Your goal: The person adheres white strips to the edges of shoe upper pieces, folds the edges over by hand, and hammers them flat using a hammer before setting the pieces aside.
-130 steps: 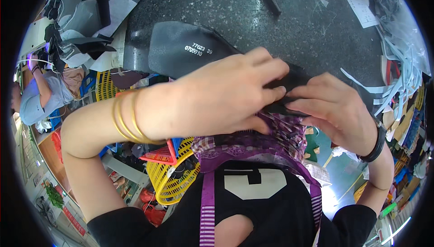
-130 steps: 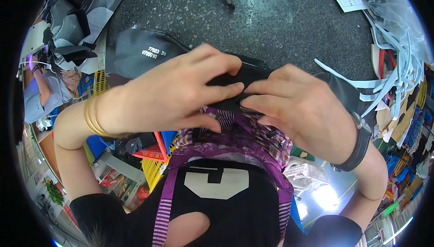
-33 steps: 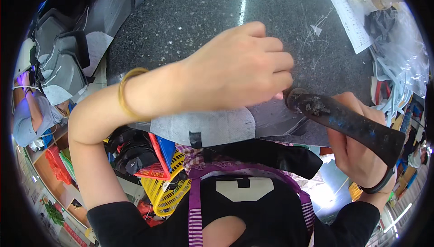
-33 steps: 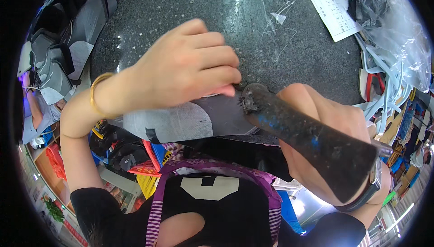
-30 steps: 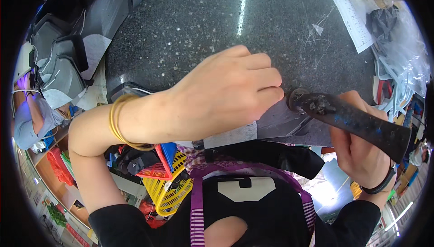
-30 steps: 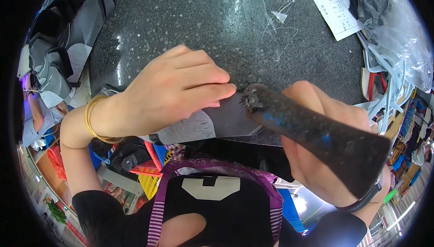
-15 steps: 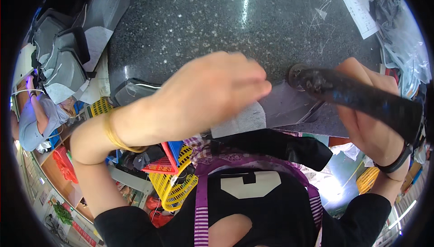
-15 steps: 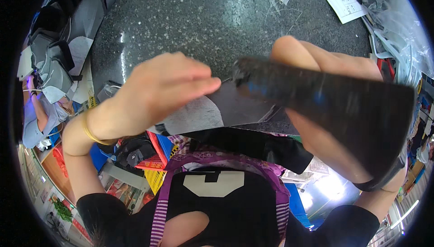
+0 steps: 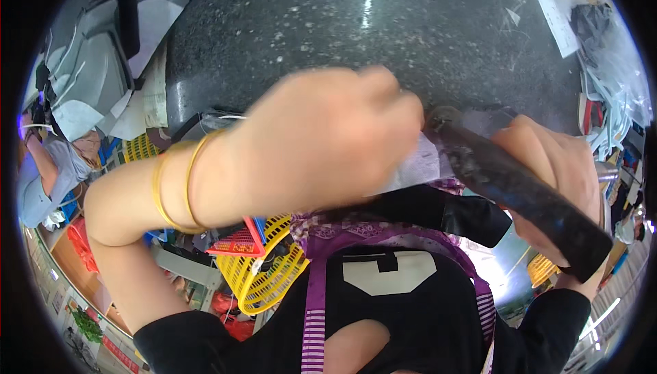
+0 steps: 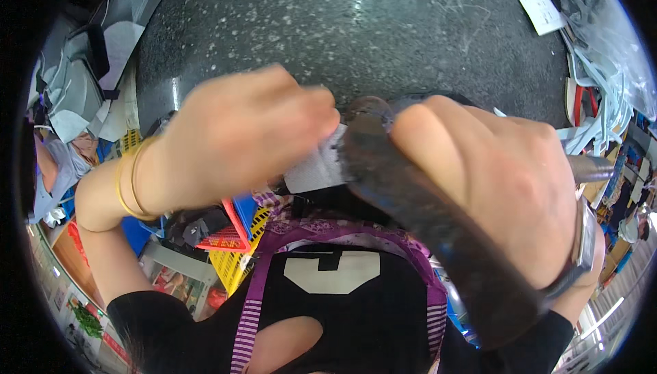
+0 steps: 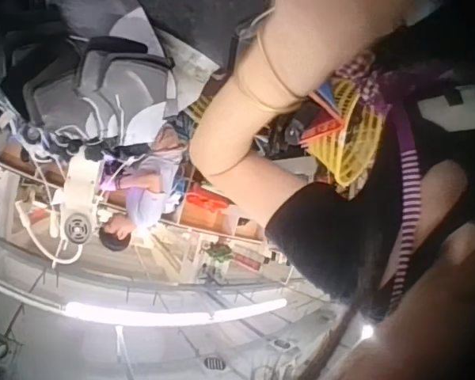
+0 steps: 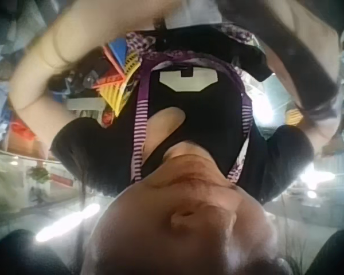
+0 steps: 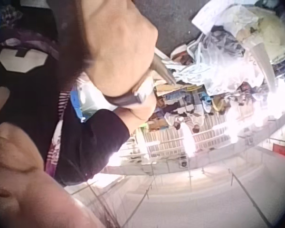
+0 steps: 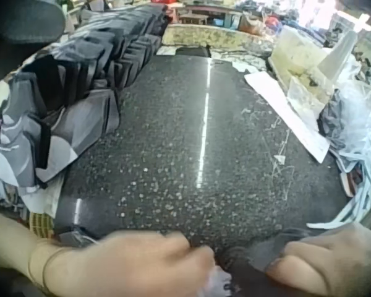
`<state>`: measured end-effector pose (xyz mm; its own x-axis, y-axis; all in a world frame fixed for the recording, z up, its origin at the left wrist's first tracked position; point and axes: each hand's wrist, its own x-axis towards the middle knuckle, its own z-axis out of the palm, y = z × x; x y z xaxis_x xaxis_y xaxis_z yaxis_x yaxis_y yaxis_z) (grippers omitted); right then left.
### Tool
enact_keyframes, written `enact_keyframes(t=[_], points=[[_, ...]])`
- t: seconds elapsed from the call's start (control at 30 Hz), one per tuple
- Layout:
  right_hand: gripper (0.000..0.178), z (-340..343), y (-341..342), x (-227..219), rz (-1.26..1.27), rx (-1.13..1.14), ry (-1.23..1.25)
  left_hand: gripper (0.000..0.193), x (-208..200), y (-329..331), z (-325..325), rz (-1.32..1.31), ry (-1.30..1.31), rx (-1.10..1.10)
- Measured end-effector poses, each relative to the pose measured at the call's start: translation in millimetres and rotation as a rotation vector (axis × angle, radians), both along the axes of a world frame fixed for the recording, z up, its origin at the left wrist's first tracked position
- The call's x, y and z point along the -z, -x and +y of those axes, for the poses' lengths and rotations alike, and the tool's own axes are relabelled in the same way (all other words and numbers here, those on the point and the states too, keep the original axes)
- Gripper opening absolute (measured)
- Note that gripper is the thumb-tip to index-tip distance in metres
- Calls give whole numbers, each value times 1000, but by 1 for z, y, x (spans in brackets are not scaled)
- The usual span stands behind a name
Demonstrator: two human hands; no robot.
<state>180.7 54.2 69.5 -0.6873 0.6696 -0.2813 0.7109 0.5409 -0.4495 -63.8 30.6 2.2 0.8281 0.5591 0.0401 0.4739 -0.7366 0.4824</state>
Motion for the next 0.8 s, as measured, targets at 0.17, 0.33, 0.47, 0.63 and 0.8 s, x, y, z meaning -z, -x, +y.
enact_keyframes(t=[0.17,0.33,0.47,0.63,0.8], points=[[20,3,-6,3,9,-23,-1,34,28,24,-7,-296,79,-149],[28,-6,40,-11,-587,141,71,27,13,20,-22,-55,-197,-105],[25,-10,33,-23,-281,204,26,17,11,14,-20,-24,-262,55],[24,-11,44,-7,-121,196,188,19,20,48,-5,-227,114,-117],[22,-11,64,-5,-27,-105,31,20,2,38,-40,48,-110,-129]])
